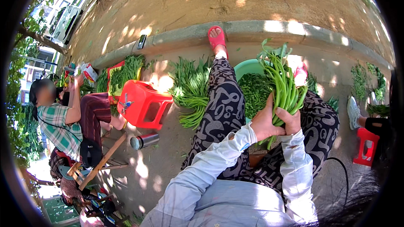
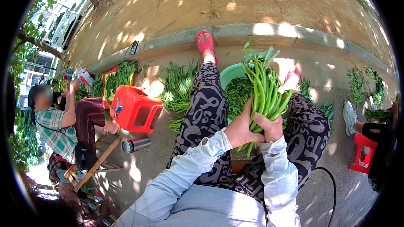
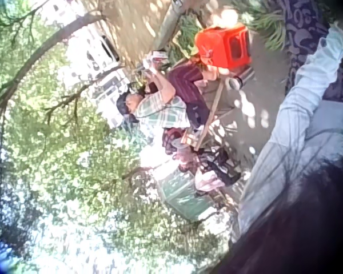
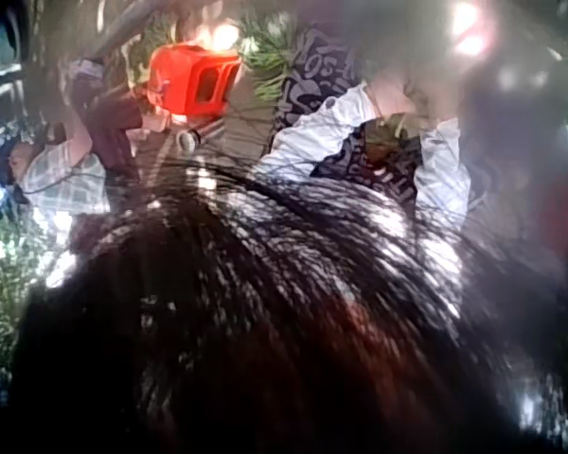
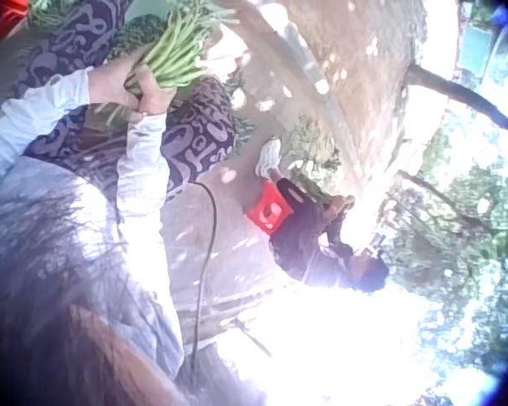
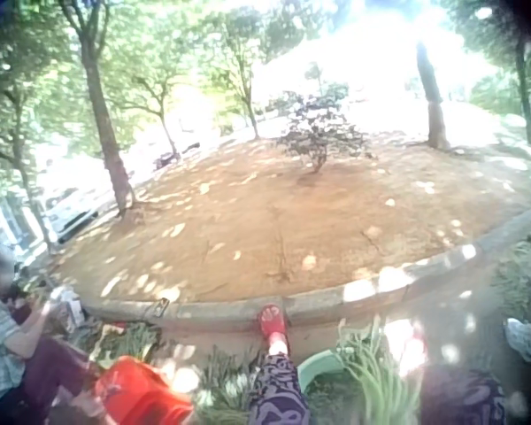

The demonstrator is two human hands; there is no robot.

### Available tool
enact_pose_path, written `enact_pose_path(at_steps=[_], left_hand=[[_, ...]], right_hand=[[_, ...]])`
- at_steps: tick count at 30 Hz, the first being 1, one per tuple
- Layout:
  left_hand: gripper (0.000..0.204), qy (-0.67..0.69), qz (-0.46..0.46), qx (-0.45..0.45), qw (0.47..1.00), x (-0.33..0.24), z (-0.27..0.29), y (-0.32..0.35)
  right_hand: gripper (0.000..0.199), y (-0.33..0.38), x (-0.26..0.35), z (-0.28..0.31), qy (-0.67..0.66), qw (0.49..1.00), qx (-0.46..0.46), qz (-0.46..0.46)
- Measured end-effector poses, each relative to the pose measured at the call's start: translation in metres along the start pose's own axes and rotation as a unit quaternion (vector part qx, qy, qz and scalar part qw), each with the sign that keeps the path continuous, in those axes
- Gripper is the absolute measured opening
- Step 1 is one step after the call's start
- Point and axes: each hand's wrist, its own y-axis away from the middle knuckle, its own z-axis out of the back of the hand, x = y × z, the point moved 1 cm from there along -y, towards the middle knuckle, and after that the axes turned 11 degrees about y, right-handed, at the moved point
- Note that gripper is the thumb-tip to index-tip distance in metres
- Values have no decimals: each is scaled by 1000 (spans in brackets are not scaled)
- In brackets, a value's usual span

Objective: The person picks leaves from stalks of green leafy vegetables by hand, gathering the leaves into a green bucket while sitting outdoors.

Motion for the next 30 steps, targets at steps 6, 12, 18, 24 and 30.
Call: enact_pose_path(at_steps=[6,12,18,24,30], left_hand=[[72,53,-15,-19,998,-27,4,4],[51,411,20,35,911,-77,72,16],[52,351,-74,-78,930,-117,172,50],[41,143,-84,-225,960,-123,272,56],[36,-208,-62,-308,926,-75,360,37]], right_hand=[[64,-6,30,-5,201,977,45,56],[97,-11,49,-23,273,952,53,126],[79,-17,39,-17,272,956,23,105],[59,-20,34,-18,237,968,34,74],[50,-19,31,-23,243,968,30,55]])
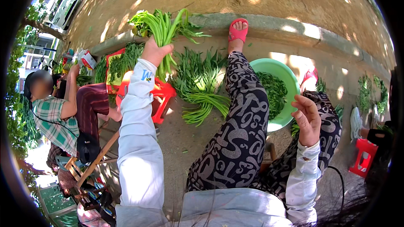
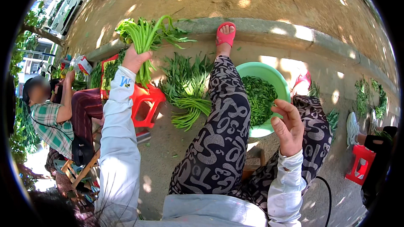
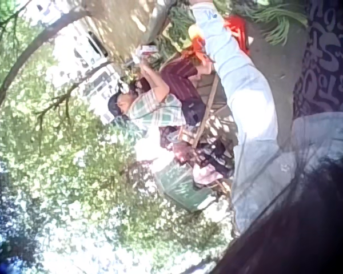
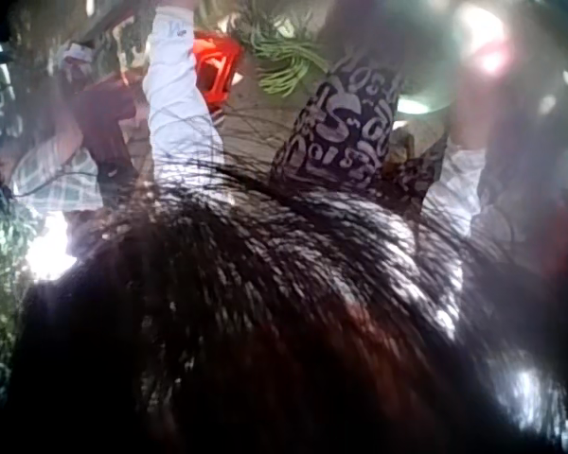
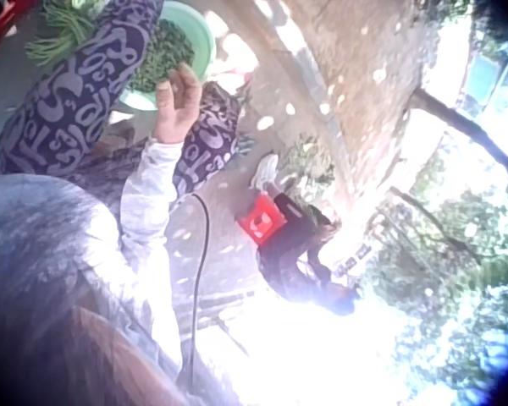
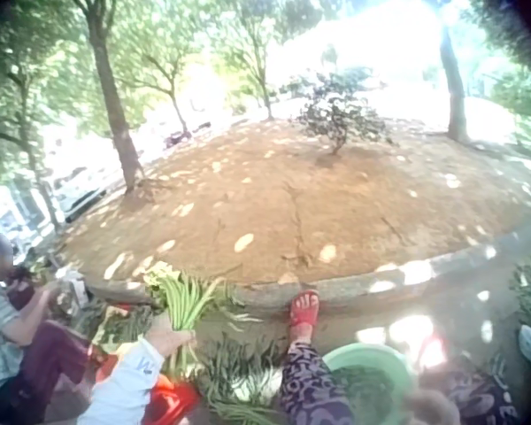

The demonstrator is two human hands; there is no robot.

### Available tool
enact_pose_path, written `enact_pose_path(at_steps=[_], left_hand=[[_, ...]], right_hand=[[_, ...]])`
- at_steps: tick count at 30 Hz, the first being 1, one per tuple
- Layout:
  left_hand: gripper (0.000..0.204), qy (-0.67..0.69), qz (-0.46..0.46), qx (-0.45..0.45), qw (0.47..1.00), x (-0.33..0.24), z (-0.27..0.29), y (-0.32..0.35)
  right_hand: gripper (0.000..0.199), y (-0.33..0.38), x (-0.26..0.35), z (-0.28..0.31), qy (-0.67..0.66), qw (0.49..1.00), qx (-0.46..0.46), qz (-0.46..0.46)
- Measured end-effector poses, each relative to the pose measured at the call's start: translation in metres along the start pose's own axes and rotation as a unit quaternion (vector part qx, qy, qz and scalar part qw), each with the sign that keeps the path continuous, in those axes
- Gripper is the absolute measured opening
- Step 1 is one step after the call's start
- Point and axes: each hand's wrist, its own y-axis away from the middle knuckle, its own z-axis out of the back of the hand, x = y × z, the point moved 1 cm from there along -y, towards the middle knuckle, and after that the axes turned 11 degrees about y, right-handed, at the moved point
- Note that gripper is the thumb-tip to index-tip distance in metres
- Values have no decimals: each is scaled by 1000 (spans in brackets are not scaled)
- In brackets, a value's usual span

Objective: The person picks leaves from stalks of green leafy vegetables by hand, gathering the leaves into a green bucket while sitting outdoors.

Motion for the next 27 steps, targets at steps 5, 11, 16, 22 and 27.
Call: enact_pose_path(at_steps=[5,11,16,22,27], left_hand=[[41,-258,44,35,964,128,-44,27],[42,-410,238,199,858,208,-113,129],[41,-419,274,199,842,213,-120,140],[36,-405,184,126,887,177,-118,133],[41,-423,201,191,863,222,-131,162]], right_hand=[[45,0,-4,0,21,1000,-7,-6],[39,-2,-7,0,18,1000,2,4],[37,-3,-9,-2,12,1000,7,-3],[34,-2,-11,-3,36,999,15,2],[34,-1,-12,-6,16,1000,19,-6]])
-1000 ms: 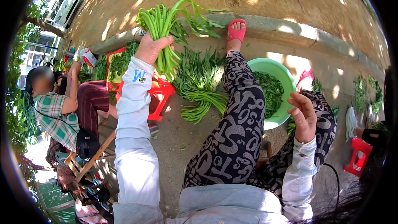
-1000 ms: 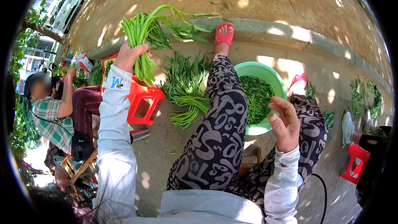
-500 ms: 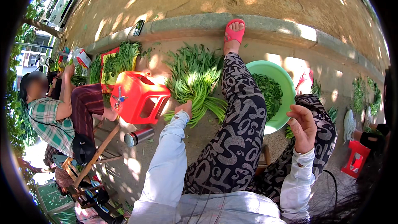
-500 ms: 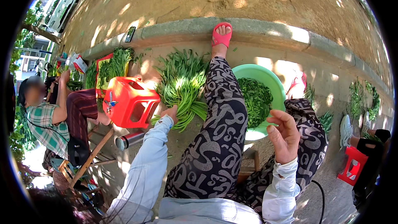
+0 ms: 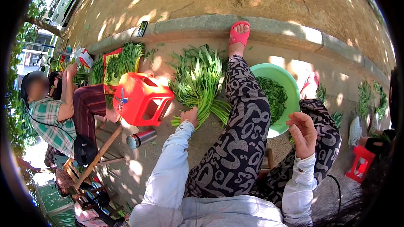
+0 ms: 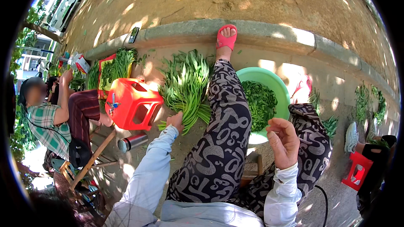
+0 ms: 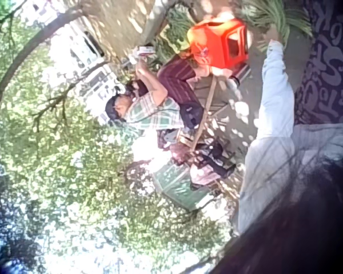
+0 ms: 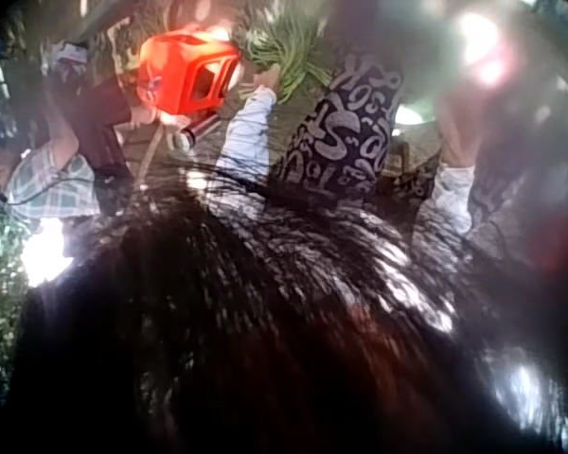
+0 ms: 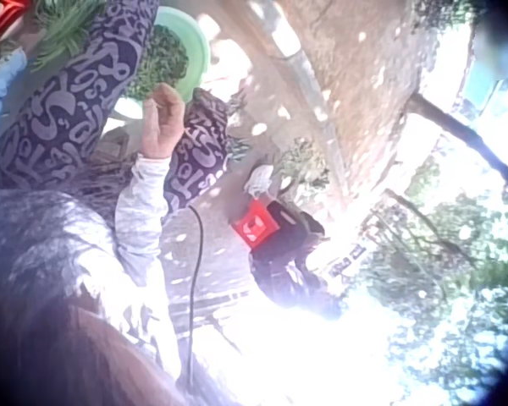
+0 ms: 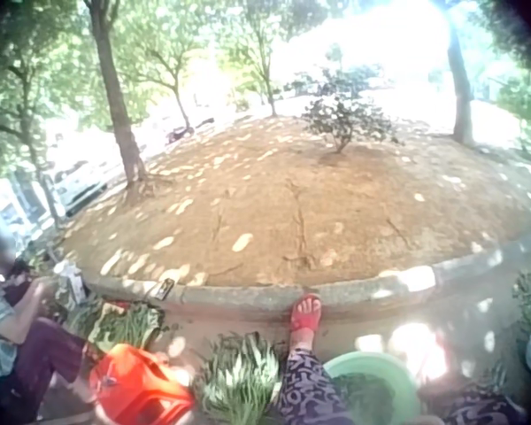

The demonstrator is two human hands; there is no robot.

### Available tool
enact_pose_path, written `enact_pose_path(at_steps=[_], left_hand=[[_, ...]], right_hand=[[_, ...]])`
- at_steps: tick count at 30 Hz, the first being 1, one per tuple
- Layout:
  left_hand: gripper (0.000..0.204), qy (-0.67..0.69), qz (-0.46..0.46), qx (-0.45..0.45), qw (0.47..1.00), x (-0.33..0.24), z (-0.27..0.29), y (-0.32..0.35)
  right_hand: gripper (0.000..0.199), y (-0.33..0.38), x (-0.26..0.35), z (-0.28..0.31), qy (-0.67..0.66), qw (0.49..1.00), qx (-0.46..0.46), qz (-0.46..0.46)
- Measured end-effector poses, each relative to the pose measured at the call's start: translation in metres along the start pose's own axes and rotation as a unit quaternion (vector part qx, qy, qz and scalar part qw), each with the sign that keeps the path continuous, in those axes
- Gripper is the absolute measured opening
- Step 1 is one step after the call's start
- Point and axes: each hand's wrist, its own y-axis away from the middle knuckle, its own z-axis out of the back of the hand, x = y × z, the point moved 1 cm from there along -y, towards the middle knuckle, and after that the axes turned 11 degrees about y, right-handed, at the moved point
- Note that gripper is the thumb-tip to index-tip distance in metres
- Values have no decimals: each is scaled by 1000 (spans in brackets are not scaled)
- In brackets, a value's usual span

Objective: The person picks leaves from stalks of green leafy vegetables by hand, gathering the leaves into a green bucket while sitting outdoors.

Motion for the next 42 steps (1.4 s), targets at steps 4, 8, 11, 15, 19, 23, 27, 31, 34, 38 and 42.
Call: enact_pose_path(at_steps=[4,8,11,15,19,23,27,31,34,38,42], left_hand=[[50,4,48,27,998,11,-33,-3],[56,26,62,66,995,-5,-24,-2],[67,64,89,88,990,-8,-23,-2],[90,88,109,86,986,-6,-34,-6],[105,139,68,48,987,17,-61,-11],[108,109,78,51,990,22,-68,-21],[109,93,102,41,990,10,-54,-20],[107,56,99,18,993,-18,-18,-7],[96,101,-25,-82,991,-34,10,2],[71,234,-173,-168,942,-93,78,34],[67,502,-239,-70,829,-179,135,92]], right_hand=[[33,1,0,1,6,1000,0,-7],[33,2,-2,4,6,1000,-9,-16],[32,4,-3,5,4,1000,-11,-23],[32,5,-3,9,-8,999,-20,-30],[31,5,-1,8,-19,999,-14,-24],[31,5,2,7,-18,999,-10,-25],[30,6,4,8,-30,999,-8,-18],[30,7,6,8,-34,999,-2,-12],[30,7,11,5,-44,999,9,-10],[30,10,12,2,-35,999,26,-2],[29,13,16,1,-35,999,24,7]])
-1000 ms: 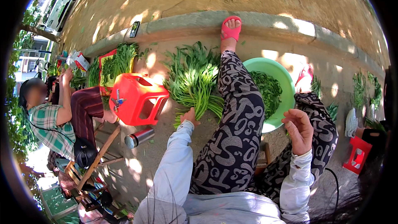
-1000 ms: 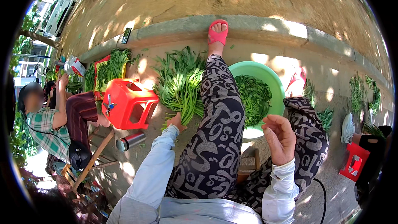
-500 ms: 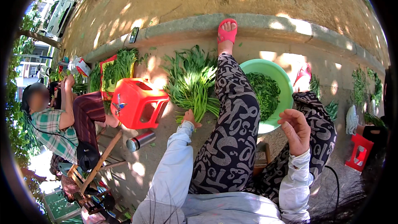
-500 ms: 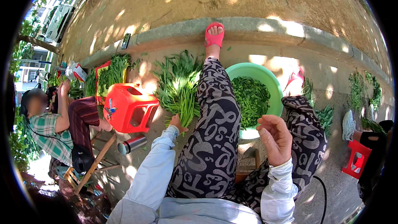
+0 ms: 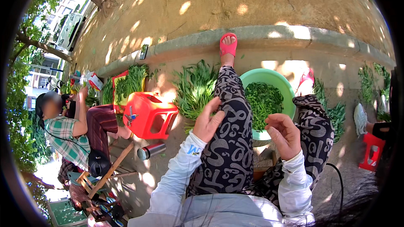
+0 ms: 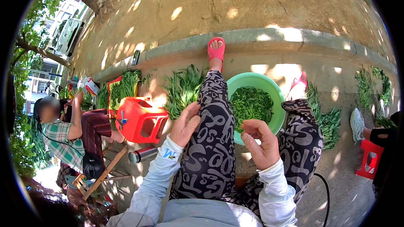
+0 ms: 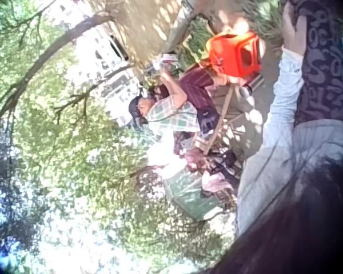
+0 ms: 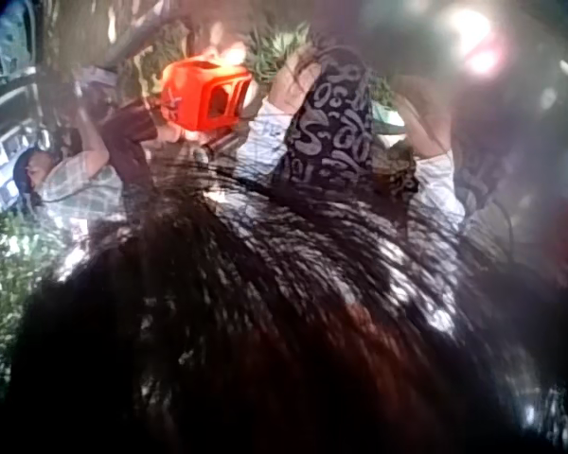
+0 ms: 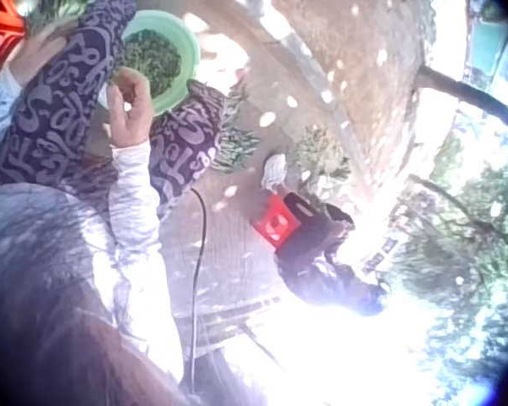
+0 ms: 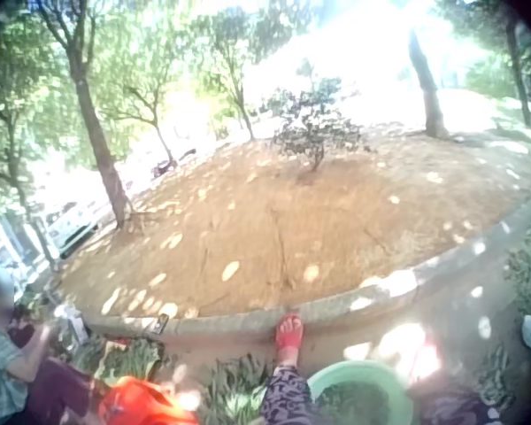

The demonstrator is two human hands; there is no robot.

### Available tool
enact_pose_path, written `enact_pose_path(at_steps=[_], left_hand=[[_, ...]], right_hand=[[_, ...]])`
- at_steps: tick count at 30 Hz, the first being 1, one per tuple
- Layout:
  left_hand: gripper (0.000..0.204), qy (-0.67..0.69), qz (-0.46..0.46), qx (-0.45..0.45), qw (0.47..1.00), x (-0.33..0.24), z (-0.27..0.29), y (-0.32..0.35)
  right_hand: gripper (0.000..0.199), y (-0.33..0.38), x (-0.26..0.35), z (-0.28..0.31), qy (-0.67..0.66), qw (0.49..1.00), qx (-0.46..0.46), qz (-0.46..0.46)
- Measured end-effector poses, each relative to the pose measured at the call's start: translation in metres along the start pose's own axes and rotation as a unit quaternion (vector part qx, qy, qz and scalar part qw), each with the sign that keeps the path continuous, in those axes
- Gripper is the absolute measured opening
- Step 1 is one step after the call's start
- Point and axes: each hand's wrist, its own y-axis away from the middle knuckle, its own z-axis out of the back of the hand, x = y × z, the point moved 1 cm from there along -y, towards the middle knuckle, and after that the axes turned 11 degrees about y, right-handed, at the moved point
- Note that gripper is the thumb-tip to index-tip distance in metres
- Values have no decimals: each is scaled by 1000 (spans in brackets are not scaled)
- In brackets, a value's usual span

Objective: The person picks leaves from stalks of green leafy vegetables by hand, gathering the leaves into a green bucket while sitting outdoors.

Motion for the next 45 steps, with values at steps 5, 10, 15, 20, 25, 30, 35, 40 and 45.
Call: enact_pose_path(at_steps=[5,10,15,20,25,30,35,40,45], left_hand=[[68,-488,-66,-15,870,-33,-65,15],[60,-513,-90,-48,852,-17,-57,1],[53,-560,-135,-9,818,3,-41,-11],[51,-523,-101,-29,846,12,-44,-13],[47,-485,-100,-37,868,3,-54,-13],[45,-491,-109,-31,864,-9,-57,-13],[43,-508,-120,-19,853,-11,-62,-13],[43,-505,-114,-12,855,-9,-60,-15],[42,-489,-112,-7,865,-12,-63,-18]], right_hand=[[29,4,13,-2,47,997,14,52],[29,7,29,-7,52,994,45,90],[27,13,43,-7,45,986,50,151],[25,17,59,19,38,982,-2,184],[21,3,73,62,53,957,-114,261],[16,-20,-16,138,-144,933,-306,127],[21,35,-260,165,-310,792,-461,-253],[50,101,-378,160,-24,735,-517,-438],[91,85,-378,167,-3,699,-553,-453]])
